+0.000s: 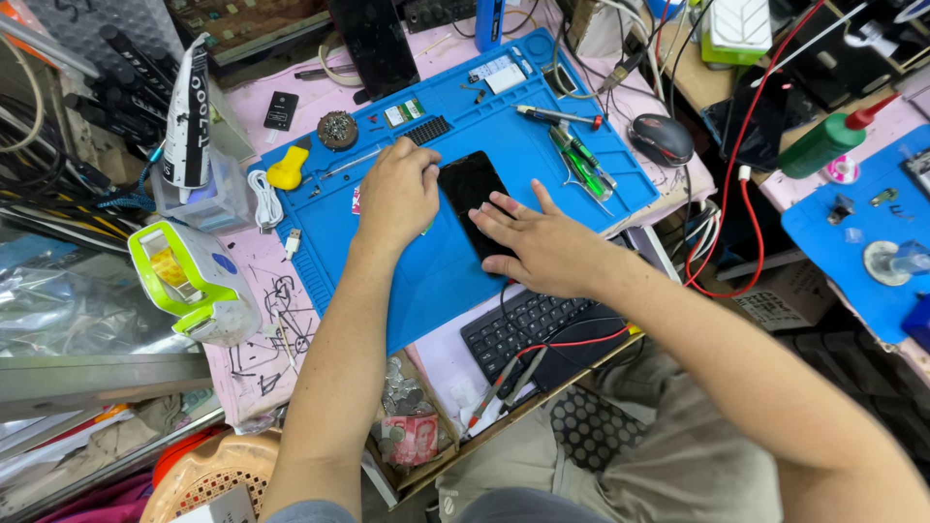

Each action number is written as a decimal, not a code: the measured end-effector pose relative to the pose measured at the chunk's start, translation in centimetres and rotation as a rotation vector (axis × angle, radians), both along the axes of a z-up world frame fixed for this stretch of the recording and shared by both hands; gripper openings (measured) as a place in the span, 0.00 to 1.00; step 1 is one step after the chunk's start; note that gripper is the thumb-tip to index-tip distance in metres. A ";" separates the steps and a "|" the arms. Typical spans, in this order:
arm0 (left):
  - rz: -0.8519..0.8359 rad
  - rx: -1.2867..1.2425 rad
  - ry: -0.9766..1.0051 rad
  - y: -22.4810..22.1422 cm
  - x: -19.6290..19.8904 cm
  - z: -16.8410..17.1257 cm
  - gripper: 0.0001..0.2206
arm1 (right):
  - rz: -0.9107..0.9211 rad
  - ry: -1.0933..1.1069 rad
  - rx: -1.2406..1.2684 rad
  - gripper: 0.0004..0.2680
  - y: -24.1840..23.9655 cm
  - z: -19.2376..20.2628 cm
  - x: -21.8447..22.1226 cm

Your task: The person wipes a mobile phone screen with a cloth, fits a blue back cover onto the device, connects a charging cable, and then handles various small components and a circuit board on the repair bench.

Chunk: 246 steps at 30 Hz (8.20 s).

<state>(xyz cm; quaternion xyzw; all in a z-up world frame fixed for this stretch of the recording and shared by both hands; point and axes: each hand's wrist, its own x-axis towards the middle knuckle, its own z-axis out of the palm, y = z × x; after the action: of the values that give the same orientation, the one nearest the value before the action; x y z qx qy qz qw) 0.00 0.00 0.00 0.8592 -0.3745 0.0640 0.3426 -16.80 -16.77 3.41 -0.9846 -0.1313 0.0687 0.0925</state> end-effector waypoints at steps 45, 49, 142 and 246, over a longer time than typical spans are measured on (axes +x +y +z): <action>-0.044 -0.154 0.043 0.0 -0.6 0.1 0.05 | 0.126 -0.378 0.102 0.25 -2.0 -1.7 0.4; -0.030 -0.203 0.131 0.1 0.2 -0.6 0.06 | 0.122 -0.377 0.078 0.26 -1.6 -1.9 3.1; -0.012 -0.229 0.228 0.8 0.9 -0.4 0.06 | -0.038 -0.404 0.078 0.26 -2.4 -2.1 -0.1; 0.156 0.078 0.266 -1.7 -2.6 1.2 0.14 | -0.022 -0.456 0.361 0.16 -4.5 -4.9 -5.6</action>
<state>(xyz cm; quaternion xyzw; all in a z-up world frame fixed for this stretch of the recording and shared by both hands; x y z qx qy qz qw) -2.57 -1.70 1.24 0.8993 -0.2601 -0.0387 0.3494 -22.40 -21.24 -1.49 -0.9437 -0.1480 -0.1800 0.2349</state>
